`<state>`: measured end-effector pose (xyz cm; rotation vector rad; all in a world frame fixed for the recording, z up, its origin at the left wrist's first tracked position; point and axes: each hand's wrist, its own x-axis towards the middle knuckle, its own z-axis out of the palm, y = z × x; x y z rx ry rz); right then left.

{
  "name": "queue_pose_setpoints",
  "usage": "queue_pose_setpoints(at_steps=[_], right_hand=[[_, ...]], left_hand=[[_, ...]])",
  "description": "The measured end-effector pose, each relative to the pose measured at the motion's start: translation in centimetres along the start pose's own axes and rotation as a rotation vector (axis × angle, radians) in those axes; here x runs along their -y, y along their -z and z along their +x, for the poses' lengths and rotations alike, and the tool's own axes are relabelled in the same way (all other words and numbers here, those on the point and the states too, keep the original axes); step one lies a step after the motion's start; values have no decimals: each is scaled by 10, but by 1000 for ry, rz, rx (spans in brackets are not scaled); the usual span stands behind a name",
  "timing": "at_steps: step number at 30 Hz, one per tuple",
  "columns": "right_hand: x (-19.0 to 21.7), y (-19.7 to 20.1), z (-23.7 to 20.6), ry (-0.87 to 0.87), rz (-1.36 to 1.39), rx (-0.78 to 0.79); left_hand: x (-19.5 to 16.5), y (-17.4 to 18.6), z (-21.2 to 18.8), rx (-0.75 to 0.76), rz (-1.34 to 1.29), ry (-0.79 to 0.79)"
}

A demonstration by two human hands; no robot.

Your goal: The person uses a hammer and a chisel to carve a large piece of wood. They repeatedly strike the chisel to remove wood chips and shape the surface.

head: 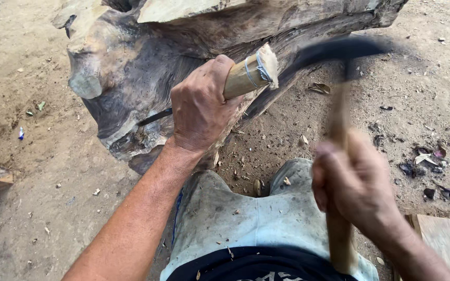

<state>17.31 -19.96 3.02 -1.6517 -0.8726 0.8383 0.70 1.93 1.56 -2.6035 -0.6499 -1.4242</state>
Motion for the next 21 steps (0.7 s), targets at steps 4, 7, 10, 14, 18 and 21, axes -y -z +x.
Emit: queue_pose_setpoints(at_steps=[4, 7, 10, 14, 18, 21], right_hand=[[2, 12, 10, 97, 61, -92], [6, 12, 20, 195, 314, -160], [18, 7, 27, 30, 34, -63], [41, 4, 29, 3, 170, -52], [56, -9, 38, -200, -169, -34], [59, -1, 35, -151, -98, 88]], left_hand=[[10, -8, 4, -8, -15, 55], [19, -13, 4, -43, -2, 32], [26, -19, 6, 24, 21, 45], [32, -30, 5, 88, 5, 137], [44, -38, 10, 73, 49, 123], [48, -38, 10, 122, 42, 138]])
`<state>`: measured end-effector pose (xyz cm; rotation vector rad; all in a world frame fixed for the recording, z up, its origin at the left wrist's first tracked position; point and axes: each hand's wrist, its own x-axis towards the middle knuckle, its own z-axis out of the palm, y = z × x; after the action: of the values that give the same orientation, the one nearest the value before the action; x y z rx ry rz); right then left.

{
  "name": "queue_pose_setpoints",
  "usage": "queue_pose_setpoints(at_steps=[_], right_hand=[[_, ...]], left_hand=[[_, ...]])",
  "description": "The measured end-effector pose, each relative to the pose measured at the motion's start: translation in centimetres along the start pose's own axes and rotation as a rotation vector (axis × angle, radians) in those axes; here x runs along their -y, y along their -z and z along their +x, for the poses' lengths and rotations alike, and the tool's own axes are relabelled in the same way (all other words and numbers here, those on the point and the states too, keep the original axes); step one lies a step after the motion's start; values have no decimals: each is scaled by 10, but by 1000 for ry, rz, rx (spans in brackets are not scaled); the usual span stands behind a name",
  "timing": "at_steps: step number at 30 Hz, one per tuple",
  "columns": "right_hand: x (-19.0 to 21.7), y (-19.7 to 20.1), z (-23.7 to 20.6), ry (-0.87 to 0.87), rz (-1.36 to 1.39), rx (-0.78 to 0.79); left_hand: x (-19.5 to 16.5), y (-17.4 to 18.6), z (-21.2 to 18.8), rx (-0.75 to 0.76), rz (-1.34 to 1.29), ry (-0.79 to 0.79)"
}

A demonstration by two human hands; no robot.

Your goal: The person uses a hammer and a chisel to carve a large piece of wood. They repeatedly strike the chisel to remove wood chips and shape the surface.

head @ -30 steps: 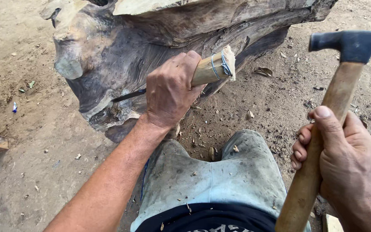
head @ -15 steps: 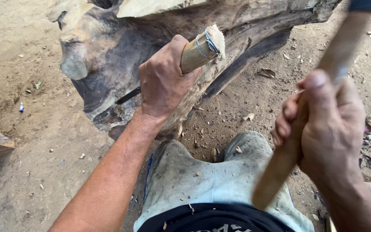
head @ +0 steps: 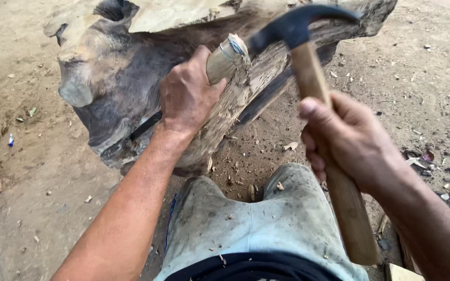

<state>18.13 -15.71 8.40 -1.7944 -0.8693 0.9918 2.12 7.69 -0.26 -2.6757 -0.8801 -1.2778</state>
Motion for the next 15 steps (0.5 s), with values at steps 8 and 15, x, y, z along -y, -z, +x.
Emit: queue_pose_setpoints(at_steps=[8, 15], right_hand=[[-4, 7, 3, -6, 46, -2], [-34, 1, 23, -37, 507, -351]], left_hand=[[-4, -17, 0, 228, -12, 71], [0, -32, -9, 253, -73, 106]])
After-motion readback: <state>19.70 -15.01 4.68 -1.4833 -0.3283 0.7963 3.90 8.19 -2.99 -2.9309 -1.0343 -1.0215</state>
